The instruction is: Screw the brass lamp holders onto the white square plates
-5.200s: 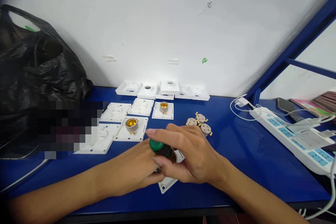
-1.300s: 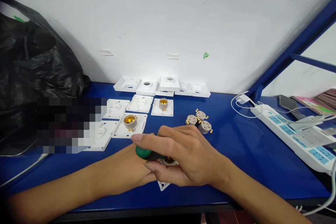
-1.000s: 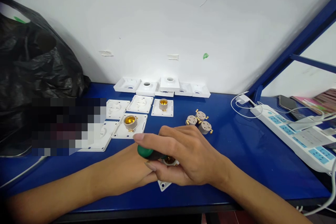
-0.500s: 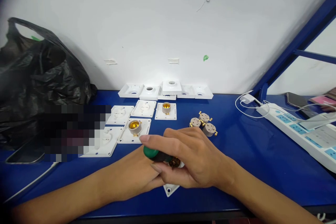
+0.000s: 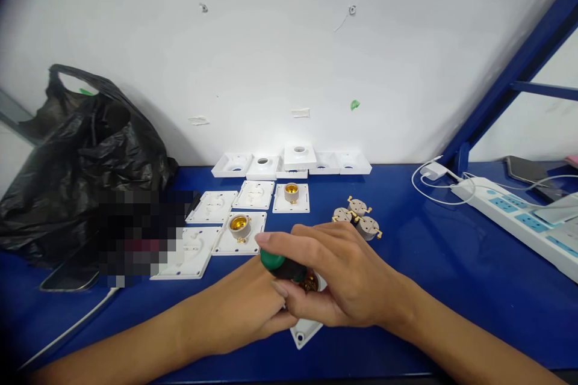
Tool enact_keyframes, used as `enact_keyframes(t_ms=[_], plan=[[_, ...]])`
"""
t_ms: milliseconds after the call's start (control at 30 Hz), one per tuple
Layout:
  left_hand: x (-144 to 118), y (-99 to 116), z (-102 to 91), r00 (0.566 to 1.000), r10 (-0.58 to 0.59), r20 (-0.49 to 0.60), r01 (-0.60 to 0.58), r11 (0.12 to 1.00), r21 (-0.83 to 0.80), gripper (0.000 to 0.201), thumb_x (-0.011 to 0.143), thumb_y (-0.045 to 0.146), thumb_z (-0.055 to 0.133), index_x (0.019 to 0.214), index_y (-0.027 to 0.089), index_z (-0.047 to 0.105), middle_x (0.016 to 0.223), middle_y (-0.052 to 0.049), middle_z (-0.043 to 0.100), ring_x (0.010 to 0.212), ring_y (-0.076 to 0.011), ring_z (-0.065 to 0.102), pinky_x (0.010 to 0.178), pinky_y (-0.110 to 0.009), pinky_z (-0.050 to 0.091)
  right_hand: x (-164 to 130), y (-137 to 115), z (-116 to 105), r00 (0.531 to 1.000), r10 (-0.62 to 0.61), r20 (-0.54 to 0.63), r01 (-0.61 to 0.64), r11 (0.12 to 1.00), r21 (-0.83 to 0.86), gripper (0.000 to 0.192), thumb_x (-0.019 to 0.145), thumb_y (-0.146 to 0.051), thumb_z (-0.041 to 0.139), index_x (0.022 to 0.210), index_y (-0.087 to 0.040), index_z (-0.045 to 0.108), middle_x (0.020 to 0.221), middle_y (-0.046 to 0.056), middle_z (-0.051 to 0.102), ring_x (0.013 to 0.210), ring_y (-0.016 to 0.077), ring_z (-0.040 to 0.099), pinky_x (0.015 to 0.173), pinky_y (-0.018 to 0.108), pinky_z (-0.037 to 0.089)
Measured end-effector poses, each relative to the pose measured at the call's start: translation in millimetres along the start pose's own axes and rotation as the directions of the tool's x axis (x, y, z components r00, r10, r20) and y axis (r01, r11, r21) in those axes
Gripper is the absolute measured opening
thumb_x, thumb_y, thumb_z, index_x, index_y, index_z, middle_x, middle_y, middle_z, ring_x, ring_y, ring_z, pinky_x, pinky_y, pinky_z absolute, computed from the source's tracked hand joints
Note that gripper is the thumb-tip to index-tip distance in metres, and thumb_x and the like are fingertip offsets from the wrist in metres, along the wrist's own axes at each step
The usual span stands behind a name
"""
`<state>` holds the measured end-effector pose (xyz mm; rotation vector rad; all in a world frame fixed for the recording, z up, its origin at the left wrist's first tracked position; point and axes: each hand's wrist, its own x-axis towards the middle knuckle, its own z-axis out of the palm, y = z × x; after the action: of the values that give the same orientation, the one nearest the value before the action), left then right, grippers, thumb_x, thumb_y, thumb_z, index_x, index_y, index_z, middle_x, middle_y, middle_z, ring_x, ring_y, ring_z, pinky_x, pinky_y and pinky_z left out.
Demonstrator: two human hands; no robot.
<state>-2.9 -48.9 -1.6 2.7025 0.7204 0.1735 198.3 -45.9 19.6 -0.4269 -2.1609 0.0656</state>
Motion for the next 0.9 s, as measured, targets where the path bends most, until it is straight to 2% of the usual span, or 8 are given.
enact_keyframes(t_ms=[133, 200, 433, 600, 800, 900], plan=[[-1, 0, 3.9, 0.998, 0.004, -0.061, -0.001, 0.999, 0.052, 0.015, 0.105, 0.032, 0.062, 0.105, 0.017, 0.062, 0.109, -0.008, 0.072, 0.104, -0.0267, 0.069, 0.096, -0.04, 0.054, 0, 3, -2, 0.998, 0.056, -0.03, -0.057, 0.998, -0.023, 0.052, 0.1, -0.019, 0.059, 0.15, -0.023, 0.046, 0.092, 0.0, 0.079, 0.06, 0.0149, 0.068, 0.055, 0.03, 0.053], [-1, 0, 6.0, 0.995, 0.018, -0.096, -0.009, 0.996, 0.092, 0.016, 0.105, 0.034, 0.064, 0.103, 0.018, 0.06, 0.103, -0.007, 0.073, 0.101, -0.028, 0.07, 0.097, -0.044, 0.054, -3, 5, -2, 0.994, 0.091, -0.061, -0.093, 0.995, -0.037, 0.054, 0.098, -0.019, 0.061, 0.15, -0.025, 0.047, 0.09, -0.002, 0.078, 0.059, 0.0147, 0.068, 0.055, 0.03, 0.054], [-4, -1, 6.6, 0.994, 0.051, -0.096, -0.038, 0.991, 0.126, 0.031, 0.107, 0.037, 0.06, 0.13, 0.017, 0.053, 0.124, -0.011, 0.072, 0.116, -0.031, 0.069, 0.107, -0.05, 0.051, -15, 15, 3, 0.945, 0.2, -0.258, -0.192, 0.98, 0.056, 0.047, 0.093, -0.022, 0.072, 0.137, -0.028, 0.057, 0.091, 0.001, 0.067, 0.067, 0.0175, 0.067, 0.059, 0.034, 0.058], [-3, 0, 5.6, 0.994, 0.05, -0.096, -0.033, 0.985, 0.17, 0.032, 0.107, 0.039, 0.062, 0.129, 0.017, 0.054, 0.117, -0.008, 0.073, 0.108, -0.029, 0.07, 0.102, -0.046, 0.051, -12, 20, 4, 0.894, 0.229, -0.384, -0.166, 0.967, 0.191, 0.029, 0.095, -0.016, 0.068, 0.122, -0.025, 0.063, 0.085, -0.001, 0.056, 0.069, 0.017, 0.066, 0.063, 0.036, 0.058], [-3, 1, 7.6, 0.991, 0.062, -0.12, -0.039, 0.982, 0.187, 0.036, 0.106, 0.038, 0.064, 0.131, 0.014, 0.054, 0.116, -0.009, 0.073, 0.109, -0.0296, 0.07, 0.101, -0.046, 0.051, -15, 25, 5, 0.896, 0.282, -0.343, -0.193, 0.943, 0.272, 0.026, 0.099, -0.014, 0.061, 0.121, -0.026, 0.059, 0.081, -0.003, 0.062, 0.062, 0.0138, 0.061, 0.062, 0.033, 0.055], [-3, 1, 6.9, 0.99, 0.033, -0.141, -0.015, 0.991, 0.131, 0.033, 0.108, 0.041, 0.06, 0.13, 0.016, 0.055, 0.118, -0.009, 0.073, 0.111, -0.0301, 0.069, 0.104, -0.049, 0.051, -23, 26, 5, 0.905, 0.277, -0.322, -0.217, 0.953, 0.211, 0.031, 0.099, -0.02, 0.063, 0.129, -0.028, 0.059, 0.091, 0.0, 0.067, 0.068, 0.016, 0.065, 0.063, 0.035, 0.059]])
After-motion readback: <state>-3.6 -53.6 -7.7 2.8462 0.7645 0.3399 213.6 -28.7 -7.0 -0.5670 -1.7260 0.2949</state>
